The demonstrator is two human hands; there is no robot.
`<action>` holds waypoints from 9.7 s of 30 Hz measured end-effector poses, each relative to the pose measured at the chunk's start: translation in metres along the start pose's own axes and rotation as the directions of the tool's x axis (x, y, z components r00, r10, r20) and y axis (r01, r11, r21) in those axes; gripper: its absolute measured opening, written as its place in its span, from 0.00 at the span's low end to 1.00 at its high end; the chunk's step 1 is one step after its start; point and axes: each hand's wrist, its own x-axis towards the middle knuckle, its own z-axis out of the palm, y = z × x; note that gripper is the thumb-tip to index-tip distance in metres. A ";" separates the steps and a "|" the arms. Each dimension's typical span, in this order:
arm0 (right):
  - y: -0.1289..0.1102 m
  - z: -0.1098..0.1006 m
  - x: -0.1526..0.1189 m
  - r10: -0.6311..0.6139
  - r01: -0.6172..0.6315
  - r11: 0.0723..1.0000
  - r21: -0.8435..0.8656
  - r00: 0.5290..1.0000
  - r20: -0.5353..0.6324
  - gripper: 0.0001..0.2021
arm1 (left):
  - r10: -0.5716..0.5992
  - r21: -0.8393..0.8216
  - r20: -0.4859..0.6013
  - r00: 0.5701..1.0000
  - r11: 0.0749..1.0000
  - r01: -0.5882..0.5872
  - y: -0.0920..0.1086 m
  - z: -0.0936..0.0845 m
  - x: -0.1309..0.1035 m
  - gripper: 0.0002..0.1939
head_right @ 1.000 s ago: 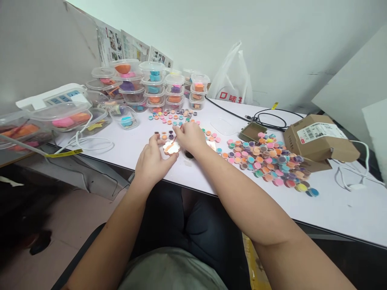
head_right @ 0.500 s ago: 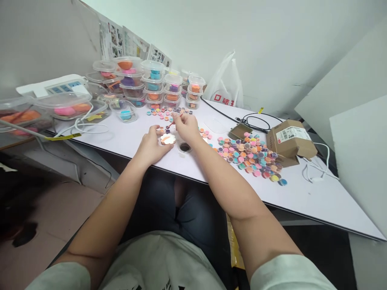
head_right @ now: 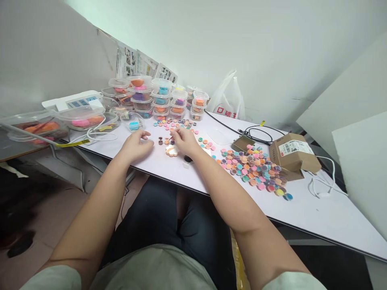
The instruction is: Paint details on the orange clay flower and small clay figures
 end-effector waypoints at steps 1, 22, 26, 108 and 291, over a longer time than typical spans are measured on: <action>-0.001 0.002 0.000 0.000 0.001 0.999 -0.035 1.000 0.017 0.13 | 0.012 0.033 0.050 0.999 0.999 -0.014 -0.003 0.002 0.006 0.26; -0.006 0.011 0.002 0.026 -0.025 0.986 -0.165 1.000 0.003 0.10 | 0.258 0.111 0.119 0.959 0.956 -0.271 -0.007 0.034 0.023 0.17; -0.010 0.000 -0.003 0.057 -0.058 0.995 -0.080 0.998 -0.015 0.12 | 0.253 0.131 0.114 0.961 0.955 -0.267 -0.006 0.032 0.021 0.19; 0.009 -0.011 -0.006 0.162 -0.176 0.971 0.160 0.982 0.098 0.14 | 0.133 0.199 0.010 0.991 0.971 -0.132 0.038 0.043 -0.054 0.27; -0.013 -0.011 -0.025 -0.178 0.211 0.970 -0.121 0.954 0.240 0.19 | 0.034 0.304 -0.020 0.999 0.952 -0.026 0.062 0.047 -0.065 0.20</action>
